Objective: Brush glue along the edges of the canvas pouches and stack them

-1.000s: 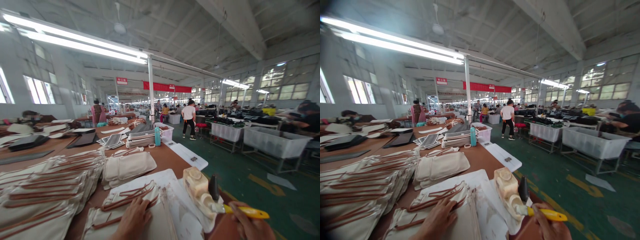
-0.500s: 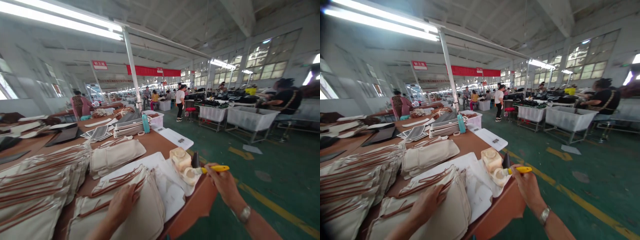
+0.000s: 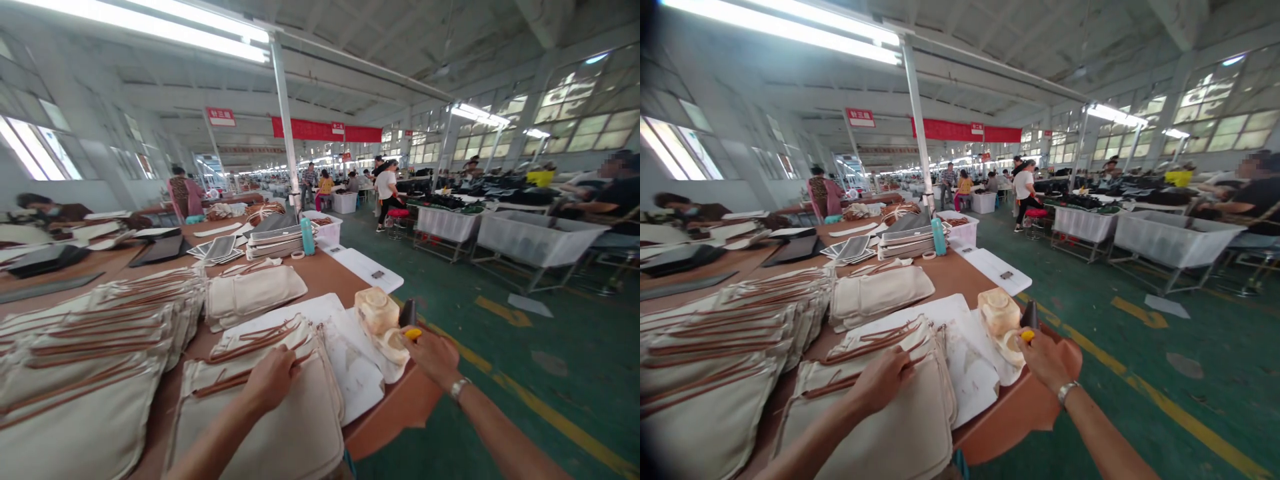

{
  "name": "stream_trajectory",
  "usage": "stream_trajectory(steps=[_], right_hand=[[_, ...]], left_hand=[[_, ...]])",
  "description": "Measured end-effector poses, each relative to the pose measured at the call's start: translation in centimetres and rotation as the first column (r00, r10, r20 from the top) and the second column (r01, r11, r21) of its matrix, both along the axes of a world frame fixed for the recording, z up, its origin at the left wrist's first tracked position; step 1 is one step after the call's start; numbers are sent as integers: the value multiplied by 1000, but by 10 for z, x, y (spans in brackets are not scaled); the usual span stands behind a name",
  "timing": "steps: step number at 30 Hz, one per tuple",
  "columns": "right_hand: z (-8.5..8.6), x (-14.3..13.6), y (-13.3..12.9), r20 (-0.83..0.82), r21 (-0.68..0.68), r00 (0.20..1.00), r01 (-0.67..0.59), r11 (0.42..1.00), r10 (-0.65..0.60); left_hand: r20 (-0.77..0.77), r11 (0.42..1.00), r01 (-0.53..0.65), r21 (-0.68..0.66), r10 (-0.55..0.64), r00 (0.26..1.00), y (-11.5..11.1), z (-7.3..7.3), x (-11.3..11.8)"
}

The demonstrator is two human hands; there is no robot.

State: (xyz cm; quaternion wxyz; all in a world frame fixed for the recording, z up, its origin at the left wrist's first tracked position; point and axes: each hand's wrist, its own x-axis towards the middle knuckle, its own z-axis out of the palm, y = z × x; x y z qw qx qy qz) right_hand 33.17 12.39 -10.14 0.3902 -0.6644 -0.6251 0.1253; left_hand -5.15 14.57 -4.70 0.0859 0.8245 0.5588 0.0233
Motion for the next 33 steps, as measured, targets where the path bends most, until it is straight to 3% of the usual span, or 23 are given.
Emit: stream_trajectory(steps=[4, 10, 12, 17, 22, 25, 27, 30, 33], right_hand=[[0, 7, -10, 16, 47, 999, -47, 998, 47], [7, 4, -51, 27, 98, 967, -253, 962, 252], [8, 4, -59, 3, 114, 964, -264, 958, 265], [-7, 11, -54, -158, 149, 987, 3, 989, 20], [-16, 12, -65, -282, 77, 937, 235, 969, -204], [7, -5, -85, -455, 90, 862, 294, 952, -223], [35, -28, -97, -701, 124, 705, 273, 954, -110], [79, -72, -111, -865, 191, 497, 213, 958, 62], [104, -111, -115, -864, 247, 470, 88, 965, 178]], left_hand=[[5, 1000, -2, 9, 1, 1000, 0, -3, 8], [85, 999, -44, 25, 42, 996, -5, -3, 10], [141, 997, -66, 33, 60, 988, -9, -1, 9], [284, 995, -98, -12, 98, 954, -17, 10, 5], [428, 994, -77, -75, 102, 898, -32, 24, -2], [598, 994, -43, -104, 97, 796, -47, 26, -3], [697, 995, -32, -94, 89, 711, -56, 25, -1], [758, 994, -47, -101, 108, 643, -66, 23, 2], [741, 990, -14, -144, 117, 662, -75, 27, 5]])
